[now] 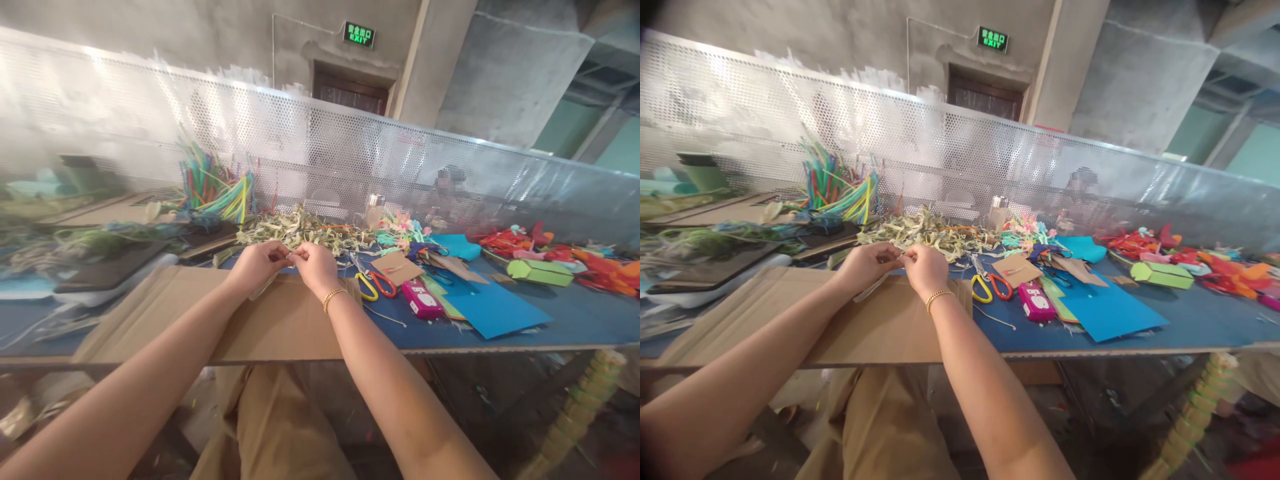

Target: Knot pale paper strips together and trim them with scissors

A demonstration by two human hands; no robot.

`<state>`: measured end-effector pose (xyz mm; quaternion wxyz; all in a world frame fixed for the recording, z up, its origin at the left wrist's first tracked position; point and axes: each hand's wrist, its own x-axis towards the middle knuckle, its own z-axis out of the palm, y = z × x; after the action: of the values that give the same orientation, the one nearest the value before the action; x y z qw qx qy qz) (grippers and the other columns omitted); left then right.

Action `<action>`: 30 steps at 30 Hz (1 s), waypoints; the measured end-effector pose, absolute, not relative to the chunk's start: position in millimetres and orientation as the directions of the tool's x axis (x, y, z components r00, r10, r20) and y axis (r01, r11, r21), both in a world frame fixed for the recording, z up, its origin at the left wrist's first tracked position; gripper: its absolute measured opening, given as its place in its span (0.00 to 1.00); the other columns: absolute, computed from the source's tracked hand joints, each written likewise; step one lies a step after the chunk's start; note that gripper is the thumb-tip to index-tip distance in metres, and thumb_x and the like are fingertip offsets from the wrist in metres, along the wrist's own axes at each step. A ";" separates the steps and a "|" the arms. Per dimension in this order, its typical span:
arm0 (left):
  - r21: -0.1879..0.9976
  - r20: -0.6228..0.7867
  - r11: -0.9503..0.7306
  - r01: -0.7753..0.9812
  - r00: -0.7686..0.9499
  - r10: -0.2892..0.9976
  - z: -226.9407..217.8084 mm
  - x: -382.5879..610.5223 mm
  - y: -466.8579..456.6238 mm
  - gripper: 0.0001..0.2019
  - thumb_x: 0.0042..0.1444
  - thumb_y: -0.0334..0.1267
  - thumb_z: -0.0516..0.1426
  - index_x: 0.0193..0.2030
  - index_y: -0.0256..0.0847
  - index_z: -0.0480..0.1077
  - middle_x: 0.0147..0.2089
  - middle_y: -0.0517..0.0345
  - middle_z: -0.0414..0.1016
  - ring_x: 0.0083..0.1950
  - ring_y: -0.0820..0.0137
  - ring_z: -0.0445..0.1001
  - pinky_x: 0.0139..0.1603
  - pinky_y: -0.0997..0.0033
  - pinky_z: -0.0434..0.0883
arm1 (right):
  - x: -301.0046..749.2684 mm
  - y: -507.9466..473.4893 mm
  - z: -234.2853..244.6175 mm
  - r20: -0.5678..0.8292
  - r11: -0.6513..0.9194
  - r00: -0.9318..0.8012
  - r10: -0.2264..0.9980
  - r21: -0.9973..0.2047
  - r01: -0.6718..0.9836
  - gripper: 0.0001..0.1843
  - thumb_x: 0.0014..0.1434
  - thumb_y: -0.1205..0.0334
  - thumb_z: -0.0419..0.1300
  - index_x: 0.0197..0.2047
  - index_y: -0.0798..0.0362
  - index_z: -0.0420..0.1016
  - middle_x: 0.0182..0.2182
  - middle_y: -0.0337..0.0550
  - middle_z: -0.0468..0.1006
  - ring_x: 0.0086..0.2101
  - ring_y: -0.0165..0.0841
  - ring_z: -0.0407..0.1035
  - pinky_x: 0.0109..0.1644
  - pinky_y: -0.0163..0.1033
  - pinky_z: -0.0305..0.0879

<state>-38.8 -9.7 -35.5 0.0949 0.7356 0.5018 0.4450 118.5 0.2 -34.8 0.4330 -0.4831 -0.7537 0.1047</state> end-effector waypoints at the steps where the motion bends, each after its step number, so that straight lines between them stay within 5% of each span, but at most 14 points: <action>1: 0.583 0.561 -0.483 0.653 0.106 0.821 -35.4 -38.7 -9.8 0.13 0.49 0.49 0.61 0.32 0.40 0.73 0.28 0.59 0.77 0.29 0.70 0.72 0.32 0.73 0.65 | 118.4 0.6 -35.1 0.547 0.509 -0.149 0.824 -0.598 0.619 0.06 0.55 0.57 0.63 0.32 0.50 0.77 0.27 0.37 0.79 0.30 0.30 0.70 0.34 0.34 0.60; 8: 0.604 0.566 -0.502 0.619 0.110 0.817 -36.5 -38.1 -10.1 0.13 0.48 0.48 0.61 0.32 0.40 0.72 0.27 0.60 0.77 0.28 0.70 0.72 0.31 0.73 0.65 | 117.3 6.3 -38.2 0.504 0.515 -0.160 0.849 -0.720 0.465 0.06 0.53 0.58 0.65 0.31 0.51 0.75 0.24 0.36 0.77 0.27 0.29 0.69 0.33 0.34 0.61; 17: 0.773 0.507 -0.463 0.434 0.017 0.862 -36.1 -38.3 -6.3 0.19 0.41 0.51 0.65 0.33 0.38 0.71 0.28 0.56 0.78 0.29 0.68 0.74 0.31 0.72 0.66 | 112.4 17.8 -44.6 0.363 0.372 -0.192 0.912 -0.928 0.010 0.05 0.55 0.62 0.61 0.29 0.53 0.73 0.20 0.33 0.73 0.22 0.26 0.67 0.29 0.31 0.62; 23: 0.789 0.497 -0.458 0.411 0.013 0.868 -38.1 -41.8 -2.0 0.20 0.39 0.51 0.66 0.32 0.38 0.72 0.28 0.55 0.78 0.29 0.67 0.75 0.32 0.71 0.67 | 113.9 21.5 -47.6 0.423 0.463 -0.215 0.880 -0.864 0.198 0.05 0.57 0.68 0.58 0.36 0.51 0.75 0.24 0.35 0.77 0.29 0.30 0.74 0.34 0.34 0.67; 30: 0.715 0.525 -0.487 0.502 0.074 0.848 -36.5 -41.0 -5.0 0.17 0.43 0.51 0.64 0.33 0.39 0.70 0.29 0.57 0.78 0.30 0.67 0.75 0.33 0.71 0.67 | 120.0 8.3 -38.4 0.520 0.566 -0.237 0.820 -0.684 0.460 0.08 0.59 0.60 0.59 0.41 0.48 0.76 0.29 0.37 0.80 0.32 0.31 0.74 0.38 0.35 0.66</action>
<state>-41.0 -5.0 -36.5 0.1774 0.7111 0.4746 0.4874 120.0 8.3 -38.4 0.4523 -0.4207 -0.7607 0.1995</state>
